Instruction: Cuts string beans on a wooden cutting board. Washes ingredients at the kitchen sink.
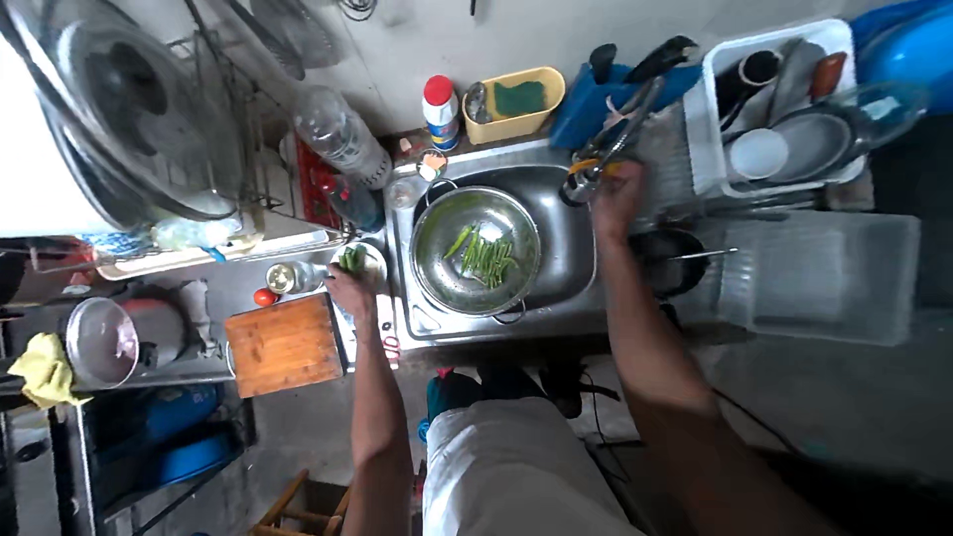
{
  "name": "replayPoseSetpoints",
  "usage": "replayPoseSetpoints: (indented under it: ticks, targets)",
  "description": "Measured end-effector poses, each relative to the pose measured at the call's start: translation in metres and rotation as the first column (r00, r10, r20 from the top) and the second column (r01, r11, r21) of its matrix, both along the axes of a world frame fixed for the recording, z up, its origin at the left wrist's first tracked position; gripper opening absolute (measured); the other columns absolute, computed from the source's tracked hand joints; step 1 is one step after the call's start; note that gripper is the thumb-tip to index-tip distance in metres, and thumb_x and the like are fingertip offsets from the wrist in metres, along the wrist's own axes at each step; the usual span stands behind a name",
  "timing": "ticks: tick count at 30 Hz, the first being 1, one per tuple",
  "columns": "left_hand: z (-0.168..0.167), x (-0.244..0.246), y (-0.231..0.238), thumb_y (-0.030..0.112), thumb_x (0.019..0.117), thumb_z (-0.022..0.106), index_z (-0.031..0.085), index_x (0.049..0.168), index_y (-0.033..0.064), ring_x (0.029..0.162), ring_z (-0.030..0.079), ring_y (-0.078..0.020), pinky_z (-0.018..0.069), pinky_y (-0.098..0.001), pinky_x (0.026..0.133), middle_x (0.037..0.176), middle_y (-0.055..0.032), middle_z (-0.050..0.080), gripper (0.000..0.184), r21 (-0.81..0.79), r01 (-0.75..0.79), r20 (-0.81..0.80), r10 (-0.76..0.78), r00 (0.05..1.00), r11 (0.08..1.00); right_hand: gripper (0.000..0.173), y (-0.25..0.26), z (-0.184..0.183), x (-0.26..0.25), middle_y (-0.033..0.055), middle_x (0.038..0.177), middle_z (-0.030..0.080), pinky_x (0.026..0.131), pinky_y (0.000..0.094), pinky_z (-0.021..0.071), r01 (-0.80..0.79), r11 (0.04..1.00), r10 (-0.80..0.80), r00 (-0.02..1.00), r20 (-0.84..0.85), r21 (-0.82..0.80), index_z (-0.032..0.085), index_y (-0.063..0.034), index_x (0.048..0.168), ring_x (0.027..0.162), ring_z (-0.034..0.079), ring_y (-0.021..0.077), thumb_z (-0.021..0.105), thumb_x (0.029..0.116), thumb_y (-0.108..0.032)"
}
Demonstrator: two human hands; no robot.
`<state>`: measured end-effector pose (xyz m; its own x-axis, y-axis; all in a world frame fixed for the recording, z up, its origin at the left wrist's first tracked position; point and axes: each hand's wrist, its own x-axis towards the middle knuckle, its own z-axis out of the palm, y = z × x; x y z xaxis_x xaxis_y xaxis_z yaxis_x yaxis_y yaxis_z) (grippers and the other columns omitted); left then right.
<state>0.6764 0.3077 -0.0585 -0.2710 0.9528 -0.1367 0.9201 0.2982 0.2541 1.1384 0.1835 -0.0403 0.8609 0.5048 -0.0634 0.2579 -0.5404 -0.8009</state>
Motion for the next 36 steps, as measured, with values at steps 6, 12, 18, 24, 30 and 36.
replayPoseSetpoints:
  ticks: [6, 12, 18, 24, 30, 36]
  targets:
    - [0.005, -0.001, -0.006, 0.019, 0.0896, 0.074, 0.037, 0.149, 0.0008, 0.122, 0.058, -0.0493, 0.0514, -0.0628, 0.098, 0.138, -0.0330, 0.053, 0.072, 0.064, -0.047, 0.137, 0.038, 0.990, 0.997, 0.076, 0.027, -0.015, 0.047, 0.0240, 0.160, 0.037, 0.119, 0.0496, 0.0383, -0.090, 0.968, 0.117, 0.988, 0.104, -0.233, 0.031, -0.0019, 0.160, 0.145, 0.042, 0.0381, 0.066, 0.0950, -0.022]
    - [0.015, -0.008, -0.003, 0.014, 0.0936, 0.069, 0.040, 0.147, -0.0048, 0.118, 0.064, -0.0371, 0.0516, -0.0515, 0.103, 0.128, -0.0269, 0.064, 0.064, 0.227, -0.167, 0.303, 0.094, 0.948, 0.960, 0.057, 0.013, -0.016, 0.045, 0.0234, 0.153, 0.047, 0.119, 0.0528, 0.0363, -0.186, 0.952, 0.222, 0.966, 0.131, -0.243, 0.050, -0.0038, 0.149, 0.143, 0.045, 0.0386, 0.062, 0.0984, -0.027]
    - [0.062, 0.076, -0.066, 0.015, 0.1015, 0.060, 0.028, 0.155, 0.0032, 0.110, 0.066, -0.0434, 0.0556, -0.0596, 0.091, 0.127, -0.0283, 0.063, 0.063, 0.077, 0.061, 0.499, -0.092, 0.862, 0.995, 0.041, -0.023, -0.006, -0.004, 0.0273, 0.140, 0.059, 0.104, 0.0654, 0.0461, -0.236, 0.909, 0.255, 0.967, 0.011, -0.345, 0.058, -0.0027, 0.141, 0.126, 0.059, 0.0466, 0.046, 0.1064, -0.022]
    - [-0.025, 0.189, -0.096, 0.021, 0.0996, 0.066, 0.026, 0.156, 0.0128, 0.108, 0.067, -0.0488, 0.0562, -0.0653, 0.088, 0.125, -0.0290, 0.064, 0.070, -0.207, 0.393, 0.579, -0.211, 0.787, 0.896, 0.070, -0.074, -0.056, -0.098, 0.0249, 0.113, 0.069, 0.081, 0.0669, 0.0557, -0.357, 0.870, 0.213, 0.894, -0.394, -0.339, 0.043, -0.0120, 0.152, 0.094, 0.070, 0.0449, 0.067, 0.0981, -0.048]
    - [-0.103, 0.262, -0.104, 0.017, 0.0920, 0.073, 0.037, 0.154, 0.0039, 0.135, 0.053, -0.0397, 0.0487, -0.0541, 0.110, 0.150, -0.0267, 0.047, 0.073, -0.221, 0.642, 0.580, -0.430, 0.692, 0.734, 0.043, -0.084, -0.060, -0.089, 0.0265, 0.110, 0.069, 0.077, 0.0671, 0.0544, -0.251, 0.866, 0.127, 0.947, -0.295, -0.432, 0.052, -0.0116, 0.144, 0.096, 0.068, 0.0478, 0.056, 0.1035, -0.025]
    - [-0.119, 0.287, -0.117, 0.046, 0.0999, 0.059, 0.042, 0.158, 0.0219, 0.156, 0.019, -0.0358, 0.0209, -0.0640, 0.123, 0.170, -0.0100, 0.022, 0.065, -0.193, 0.728, 0.321, -0.659, 0.680, 0.658, 0.039, -0.085, -0.063, -0.053, 0.0253, 0.109, 0.070, 0.077, 0.0675, 0.0539, -0.108, 0.870, 0.039, 0.988, -0.151, -0.481, 0.053, -0.0152, 0.143, 0.100, 0.068, 0.0476, 0.050, 0.1060, -0.026]
